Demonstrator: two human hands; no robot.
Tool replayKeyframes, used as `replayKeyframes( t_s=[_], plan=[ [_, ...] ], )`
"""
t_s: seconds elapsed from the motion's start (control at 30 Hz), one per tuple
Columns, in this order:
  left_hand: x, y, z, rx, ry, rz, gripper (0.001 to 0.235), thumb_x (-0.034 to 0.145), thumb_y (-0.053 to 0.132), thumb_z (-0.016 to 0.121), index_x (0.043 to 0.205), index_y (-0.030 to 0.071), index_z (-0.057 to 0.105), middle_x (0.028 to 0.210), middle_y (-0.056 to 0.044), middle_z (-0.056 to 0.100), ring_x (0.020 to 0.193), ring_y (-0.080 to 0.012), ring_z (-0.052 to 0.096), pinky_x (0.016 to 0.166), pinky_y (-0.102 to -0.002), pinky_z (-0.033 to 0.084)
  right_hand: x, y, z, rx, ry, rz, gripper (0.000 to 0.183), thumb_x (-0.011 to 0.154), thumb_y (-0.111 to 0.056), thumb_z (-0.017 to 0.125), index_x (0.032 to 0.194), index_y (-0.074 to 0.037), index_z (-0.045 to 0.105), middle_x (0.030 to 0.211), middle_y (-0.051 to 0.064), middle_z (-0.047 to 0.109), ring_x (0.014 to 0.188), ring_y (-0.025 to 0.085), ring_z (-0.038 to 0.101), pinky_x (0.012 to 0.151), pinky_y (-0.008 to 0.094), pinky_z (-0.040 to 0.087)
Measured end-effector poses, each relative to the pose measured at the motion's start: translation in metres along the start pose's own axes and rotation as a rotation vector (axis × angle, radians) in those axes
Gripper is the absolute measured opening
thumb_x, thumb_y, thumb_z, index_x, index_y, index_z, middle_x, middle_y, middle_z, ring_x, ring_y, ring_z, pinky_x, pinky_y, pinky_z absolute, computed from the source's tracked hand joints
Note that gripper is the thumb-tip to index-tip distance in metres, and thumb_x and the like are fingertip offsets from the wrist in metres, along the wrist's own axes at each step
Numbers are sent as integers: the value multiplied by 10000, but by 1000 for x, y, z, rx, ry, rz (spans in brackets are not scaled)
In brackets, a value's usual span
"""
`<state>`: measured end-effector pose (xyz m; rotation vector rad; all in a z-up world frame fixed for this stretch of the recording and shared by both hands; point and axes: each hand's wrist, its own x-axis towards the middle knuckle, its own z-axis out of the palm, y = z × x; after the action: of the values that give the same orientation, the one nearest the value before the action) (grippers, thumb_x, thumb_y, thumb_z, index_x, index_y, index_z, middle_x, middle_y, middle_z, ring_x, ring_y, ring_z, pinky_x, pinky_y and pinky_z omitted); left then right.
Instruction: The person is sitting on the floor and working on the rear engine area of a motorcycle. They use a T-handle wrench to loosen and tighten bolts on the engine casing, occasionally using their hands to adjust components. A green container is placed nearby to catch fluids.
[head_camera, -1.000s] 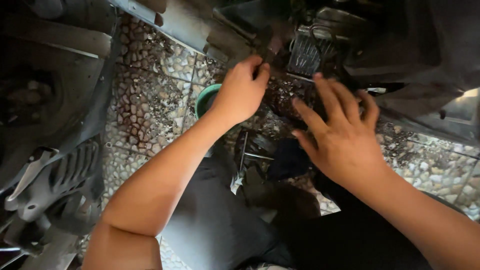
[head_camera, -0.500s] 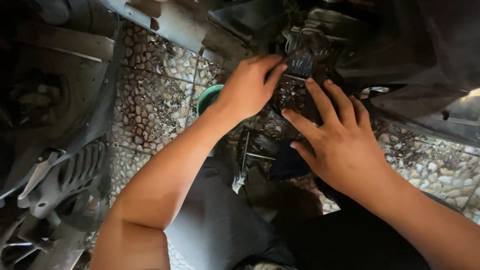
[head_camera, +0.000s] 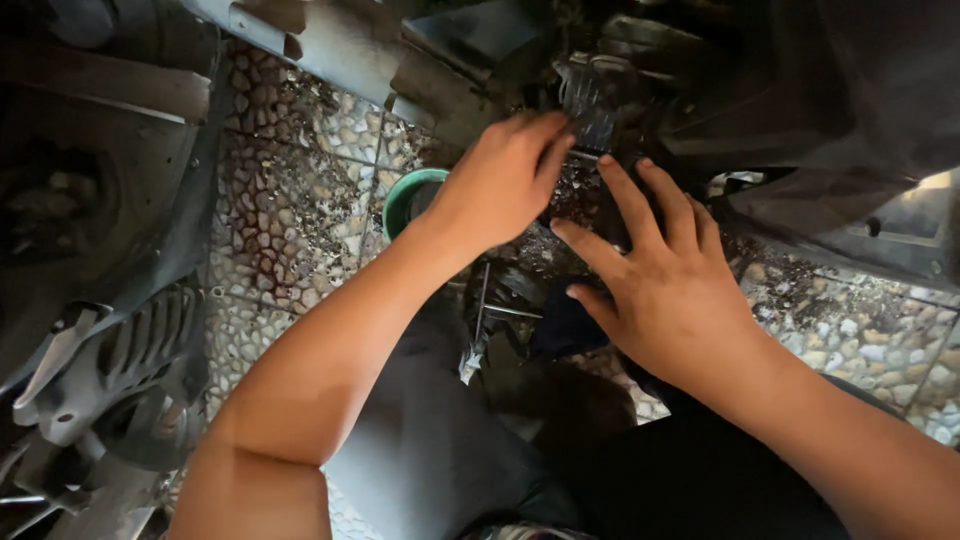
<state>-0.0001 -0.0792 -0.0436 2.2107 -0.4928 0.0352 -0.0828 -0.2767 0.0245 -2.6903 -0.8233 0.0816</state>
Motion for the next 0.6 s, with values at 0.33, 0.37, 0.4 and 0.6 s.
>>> replayKeyframes(
  t_s=[0.33,0.37,0.4,0.6],
  plan=[
    [-4,15,-44,351,47,-367,227,1042,179,569,992,-15,675,889,-275,715,808,-489,685,710,-562,553,-1,-1,-1,7,-4,2,586,802,-343,779,1355,-209,642,1572,211,362,1444,475,327,1074,628,383],
    [-1,18,-44,354,50,-367,227,1042,179,569,992,-15,675,889,-275,715,808,-489,685,710,-562,553,-1,-1,-1,7,-2,-1,586,802,-343,779,1355,-209,642,1572,211,362,1444,475,327,1074,628,383],
    [1,22,-44,323,-31,-382,221,987,203,604,983,-5,680,872,-265,720,795,-471,699,717,-544,562,0,-1,-2,6,-9,5,586,798,-347,778,1351,-211,642,1571,215,360,1439,477,325,1070,629,382],
    [10,35,-31,185,-154,-407,234,945,230,574,1088,66,660,862,-221,729,760,-437,726,684,-518,586,-1,0,-2,-21,-24,3,592,788,-360,775,1346,-214,641,1565,215,361,1436,474,324,1061,638,382]
  ],
)
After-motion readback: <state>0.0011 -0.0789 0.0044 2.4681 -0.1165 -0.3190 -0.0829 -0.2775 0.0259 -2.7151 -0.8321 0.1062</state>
